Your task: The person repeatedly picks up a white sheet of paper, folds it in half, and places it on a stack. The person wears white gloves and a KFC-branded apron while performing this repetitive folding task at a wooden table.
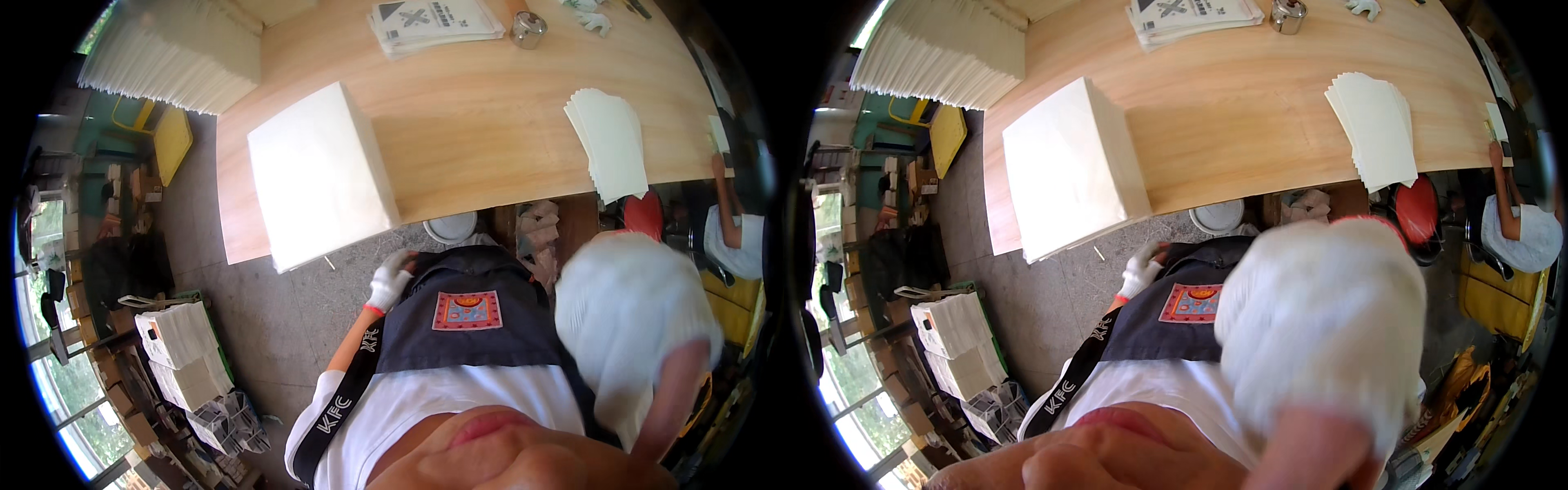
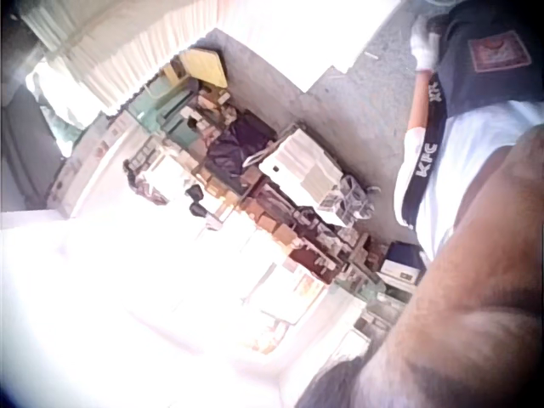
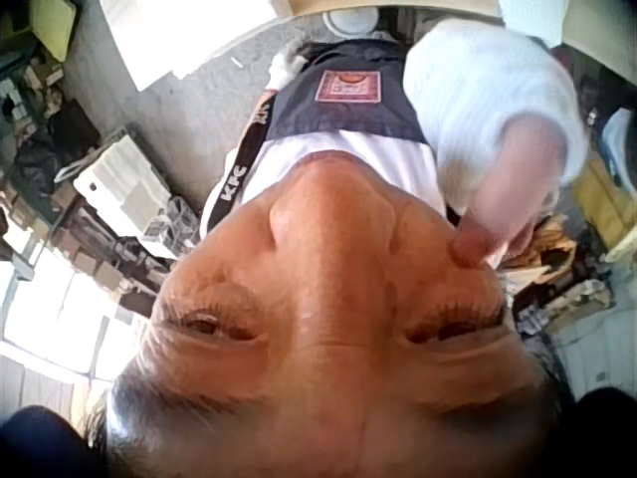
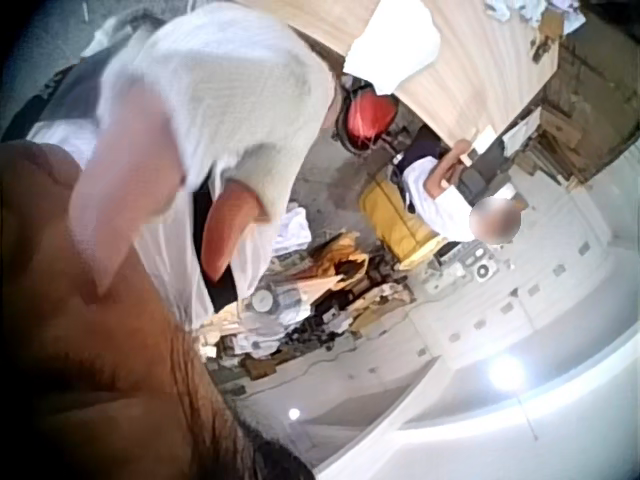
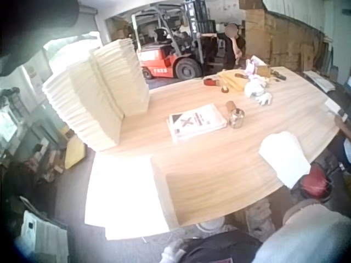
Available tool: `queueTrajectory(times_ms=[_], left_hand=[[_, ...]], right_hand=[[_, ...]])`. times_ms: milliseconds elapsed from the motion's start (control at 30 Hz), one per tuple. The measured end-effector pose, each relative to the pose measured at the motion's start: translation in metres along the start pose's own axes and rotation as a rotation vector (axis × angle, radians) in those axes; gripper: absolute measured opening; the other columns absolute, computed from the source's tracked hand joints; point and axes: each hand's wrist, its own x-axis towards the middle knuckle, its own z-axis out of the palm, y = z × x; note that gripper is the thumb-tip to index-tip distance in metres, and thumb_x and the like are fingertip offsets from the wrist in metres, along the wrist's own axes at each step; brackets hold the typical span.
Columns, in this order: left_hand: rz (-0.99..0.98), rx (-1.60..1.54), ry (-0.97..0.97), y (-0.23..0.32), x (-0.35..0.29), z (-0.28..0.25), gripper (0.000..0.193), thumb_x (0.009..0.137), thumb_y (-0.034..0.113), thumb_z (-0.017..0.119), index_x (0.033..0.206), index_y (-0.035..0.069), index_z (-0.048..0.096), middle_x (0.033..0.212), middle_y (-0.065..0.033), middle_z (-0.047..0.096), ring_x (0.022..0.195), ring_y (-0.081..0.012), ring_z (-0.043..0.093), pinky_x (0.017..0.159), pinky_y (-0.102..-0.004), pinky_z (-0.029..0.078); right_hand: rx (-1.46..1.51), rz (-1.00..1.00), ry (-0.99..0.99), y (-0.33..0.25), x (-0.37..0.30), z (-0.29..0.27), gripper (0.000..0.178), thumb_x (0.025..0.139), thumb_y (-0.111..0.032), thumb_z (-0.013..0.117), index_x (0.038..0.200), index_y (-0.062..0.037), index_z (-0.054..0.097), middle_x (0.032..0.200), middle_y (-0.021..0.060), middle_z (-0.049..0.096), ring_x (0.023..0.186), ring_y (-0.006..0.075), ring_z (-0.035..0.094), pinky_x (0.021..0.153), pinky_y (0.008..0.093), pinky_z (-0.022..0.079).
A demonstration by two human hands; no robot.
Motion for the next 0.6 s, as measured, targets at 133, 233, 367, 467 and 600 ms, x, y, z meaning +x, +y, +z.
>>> queueTrajectory(times_ms=[133, 233, 367, 467, 600], left_hand=[[0.221, -0.032, -0.184, 0.094, 0.084, 0.044, 0.026, 0.084, 0.013, 0.052, 0.108, 0.007, 0.057, 0.099, -0.0115, 0.061, 0.091, -0.0219, 0.059, 0.08, -0.031, 0.045], [0.512, -0.01, -0.131, 0.165, 0.147, 0.073, 0.023, 0.083, 0.013, 0.054, 0.105, 0.007, 0.058, 0.098, -0.0133, 0.06, 0.095, -0.0265, 0.057, 0.083, -0.0331, 0.044], [0.651, 0.099, 0.062, 0.215, 0.242, 0.1, 0.023, 0.079, 0.014, 0.059, 0.102, 0.011, 0.059, 0.101, -0.0117, 0.059, 0.098, -0.03, 0.054, 0.082, -0.0365, 0.045], [0.602, 0.211, 0.214, 0.233, 0.331, 0.105, 0.027, 0.077, 0.018, 0.062, 0.102, 0.011, 0.058, 0.102, -0.0108, 0.059, 0.097, -0.0304, 0.053, 0.081, -0.0384, 0.044], [0.578, 0.461, 0.349, 0.244, 0.45, 0.083, 0.037, 0.074, 0.024, 0.063, 0.106, 0.009, 0.054, 0.105, -0.0116, 0.056, 0.103, -0.032, 0.049, 0.084, -0.0404, 0.041]], right_hand=[[0.236, 0.389, -0.154, -0.053, -0.01, 0.015, 0.024, 0.08, -0.023, 0.06, 0.075, 0.0003, 0.057, 0.053, 0.0016, 0.048, 0.045, 0.0107, 0.044, 0.04, 0.0237, 0.031], [0.345, 0.61, -0.243, -0.082, -0.024, 0.007, 0.02, 0.078, -0.017, 0.062, 0.072, 0.0018, 0.059, 0.054, 0.0031, 0.051, 0.046, 0.0122, 0.047, 0.04, 0.0247, 0.034], [0.44, 0.81, -0.298, -0.118, -0.047, -0.015, 0.015, 0.075, -0.009, 0.066, 0.068, 0.0038, 0.061, 0.054, 0.0052, 0.054, 0.048, 0.0144, 0.051, 0.042, 0.026, 0.037], [0.485, 0.678, -0.304, -0.134, -0.081, -0.028, 0.015, 0.076, -0.003, 0.064, 0.064, 0.0053, 0.06, 0.052, 0.0073, 0.053, 0.048, 0.0179, 0.051, 0.042, 0.0282, 0.038], [0.291, 0.126, -0.271, -0.137, -0.122, -0.057, 0.014, 0.078, -0.006, 0.062, 0.068, 0.0031, 0.058, 0.056, 0.008, 0.053, 0.049, 0.0197, 0.052, 0.044, 0.0292, 0.039]])
